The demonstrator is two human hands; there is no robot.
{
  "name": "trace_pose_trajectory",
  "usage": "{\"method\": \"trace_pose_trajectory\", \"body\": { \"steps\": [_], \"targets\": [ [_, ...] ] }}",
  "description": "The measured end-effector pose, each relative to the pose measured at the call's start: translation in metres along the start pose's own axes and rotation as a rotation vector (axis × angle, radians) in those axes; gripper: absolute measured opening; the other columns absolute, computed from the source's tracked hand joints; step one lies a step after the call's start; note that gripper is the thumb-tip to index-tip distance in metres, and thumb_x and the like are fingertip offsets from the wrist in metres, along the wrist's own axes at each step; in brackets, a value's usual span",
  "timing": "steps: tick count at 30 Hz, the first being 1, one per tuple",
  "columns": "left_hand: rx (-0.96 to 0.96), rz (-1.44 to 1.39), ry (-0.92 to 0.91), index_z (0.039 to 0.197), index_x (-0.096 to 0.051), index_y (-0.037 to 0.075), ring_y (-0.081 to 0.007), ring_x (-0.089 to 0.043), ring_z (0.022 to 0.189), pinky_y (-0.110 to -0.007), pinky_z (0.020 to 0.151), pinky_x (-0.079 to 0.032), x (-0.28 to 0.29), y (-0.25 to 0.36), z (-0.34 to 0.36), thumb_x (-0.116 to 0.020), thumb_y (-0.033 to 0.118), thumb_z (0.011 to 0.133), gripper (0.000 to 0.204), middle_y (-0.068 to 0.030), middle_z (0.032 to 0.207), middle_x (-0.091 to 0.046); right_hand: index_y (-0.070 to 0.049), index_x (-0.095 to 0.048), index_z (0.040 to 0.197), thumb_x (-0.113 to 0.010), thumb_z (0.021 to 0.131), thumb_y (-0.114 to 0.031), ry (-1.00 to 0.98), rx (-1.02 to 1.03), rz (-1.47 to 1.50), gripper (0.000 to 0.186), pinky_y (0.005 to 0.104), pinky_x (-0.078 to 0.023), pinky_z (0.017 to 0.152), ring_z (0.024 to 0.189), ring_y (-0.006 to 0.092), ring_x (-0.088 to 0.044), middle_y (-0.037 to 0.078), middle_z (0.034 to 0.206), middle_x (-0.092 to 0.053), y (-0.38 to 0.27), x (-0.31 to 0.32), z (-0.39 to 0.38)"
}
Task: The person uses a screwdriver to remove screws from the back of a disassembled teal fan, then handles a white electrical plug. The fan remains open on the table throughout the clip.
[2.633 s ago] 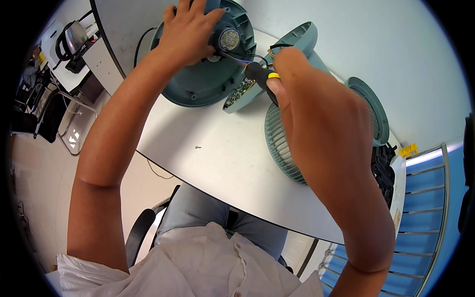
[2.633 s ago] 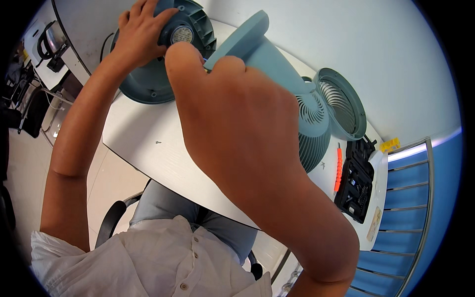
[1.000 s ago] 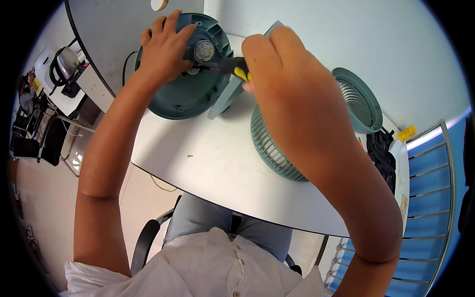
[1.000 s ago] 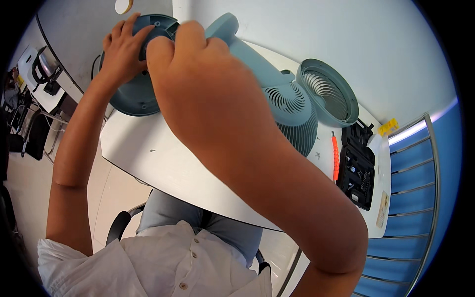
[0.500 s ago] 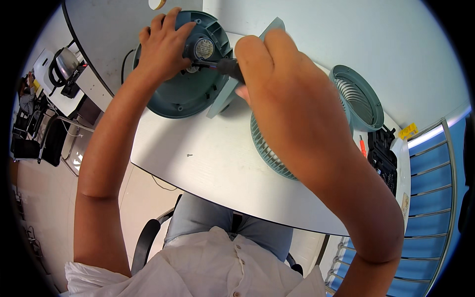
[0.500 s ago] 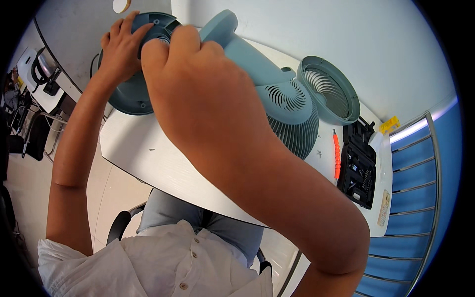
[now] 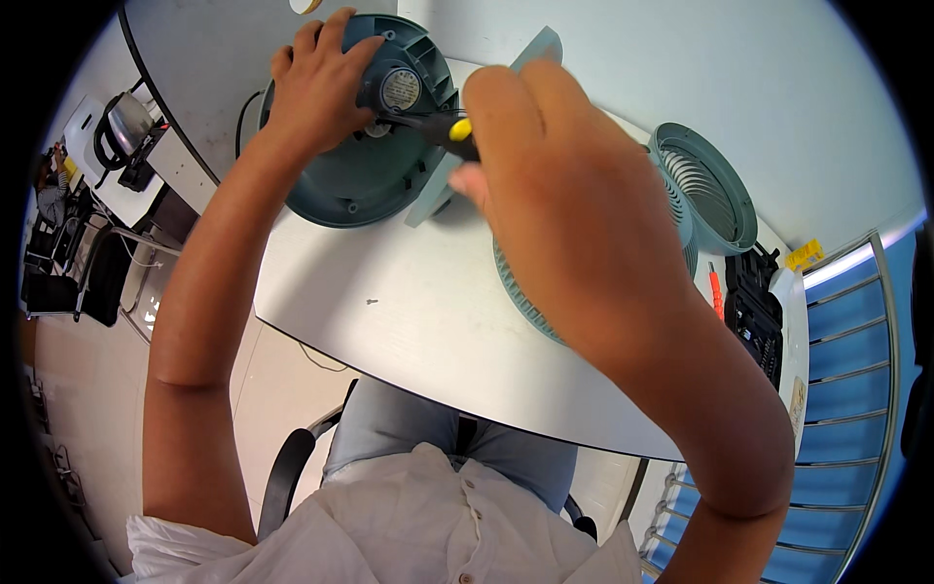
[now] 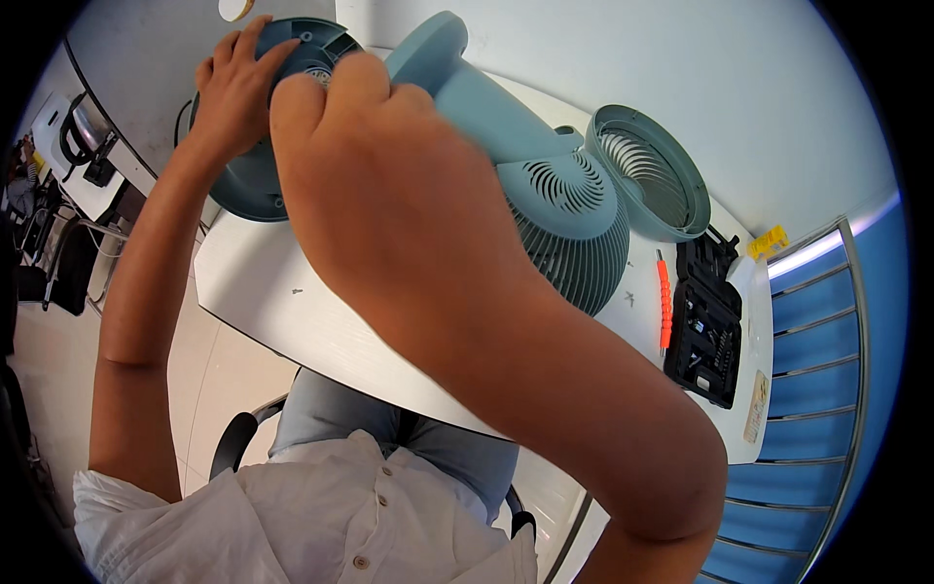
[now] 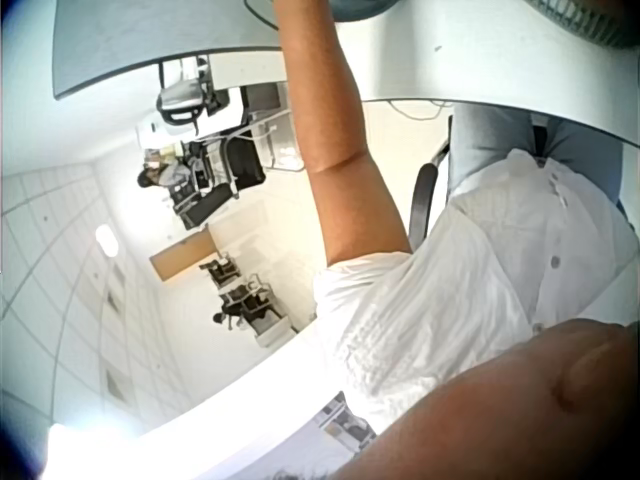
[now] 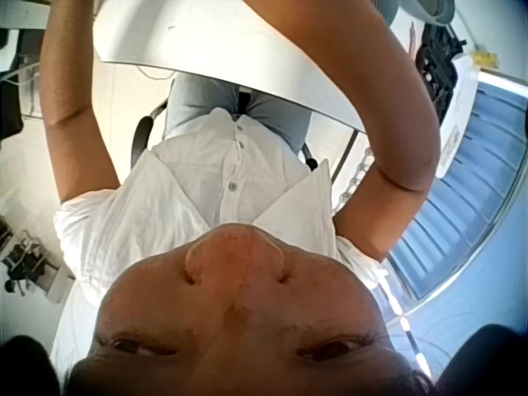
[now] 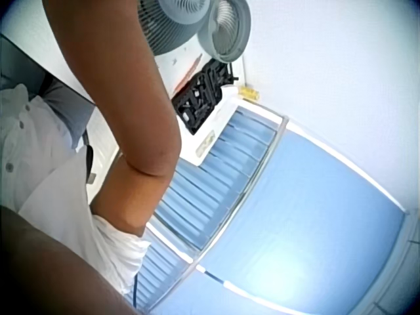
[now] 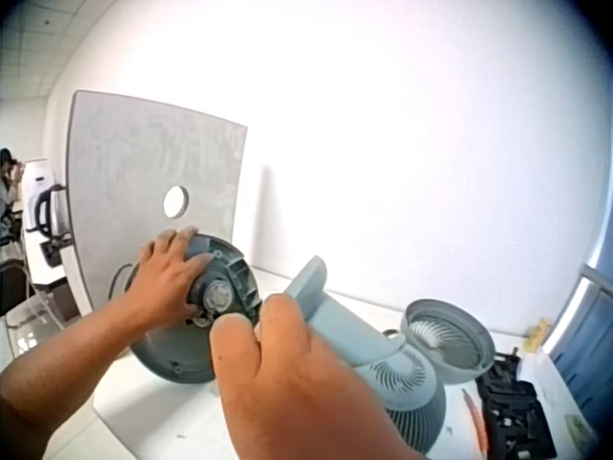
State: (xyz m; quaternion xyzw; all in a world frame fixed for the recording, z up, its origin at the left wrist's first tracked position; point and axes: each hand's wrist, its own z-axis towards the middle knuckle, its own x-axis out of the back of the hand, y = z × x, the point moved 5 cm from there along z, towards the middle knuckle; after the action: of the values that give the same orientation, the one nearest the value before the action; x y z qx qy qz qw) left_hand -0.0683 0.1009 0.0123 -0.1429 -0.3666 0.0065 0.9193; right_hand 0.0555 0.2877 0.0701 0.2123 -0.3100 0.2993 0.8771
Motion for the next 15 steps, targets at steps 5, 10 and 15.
{"method": "trace_pose_trajectory", "body": {
  "steps": [5, 10, 15],
  "targets": [
    [0.009, 0.02, -0.016, 0.128, -0.053, 0.024, -0.0334, -0.03, 0.13, -0.05, 0.102, -0.026, 0.0007, 0.0008, 0.0019, -0.071, 0.02, 0.071, 0.06, -0.0085, 0.145, -0.03, -0.007, -0.051, 0.086, -0.065, 0.072, -0.008, -0.063, -0.028, -0.034, 0.019, 0.0268, -0.049, 0.046, 0.057, 0.0197, -0.058, 0.008, 0.076, -0.052, -0.001, 0.002, -0.0002],
    [0.022, 0.022, -0.017, 0.128, -0.052, 0.024, -0.0333, -0.03, 0.129, -0.05, 0.102, -0.026, 0.0015, 0.0009, 0.0003, -0.076, 0.025, 0.066, 0.067, -0.0082, 0.145, -0.031, -0.007, -0.052, 0.085, -0.065, 0.072, -0.008, 0.036, 0.004, -0.047, 0.018, 0.0269, -0.049, 0.045, 0.059, 0.0194, -0.058, 0.008, 0.075, -0.052, 0.001, 0.0025, 0.0025],
    [0.03, -0.007, -0.021, 0.127, -0.053, 0.025, -0.0325, -0.031, 0.13, -0.049, 0.103, -0.025, 0.0041, 0.0001, -0.0011, -0.075, 0.024, 0.066, 0.065, -0.0089, 0.144, -0.033, -0.008, -0.051, 0.093, -0.072, 0.07, -0.012, -0.084, -0.078, -0.041, 0.031, 0.0333, -0.047, 0.052, 0.066, 0.0251, -0.059, 0.008, 0.08, -0.052, 0.0005, 0.0016, 0.0001]
  ]
}}
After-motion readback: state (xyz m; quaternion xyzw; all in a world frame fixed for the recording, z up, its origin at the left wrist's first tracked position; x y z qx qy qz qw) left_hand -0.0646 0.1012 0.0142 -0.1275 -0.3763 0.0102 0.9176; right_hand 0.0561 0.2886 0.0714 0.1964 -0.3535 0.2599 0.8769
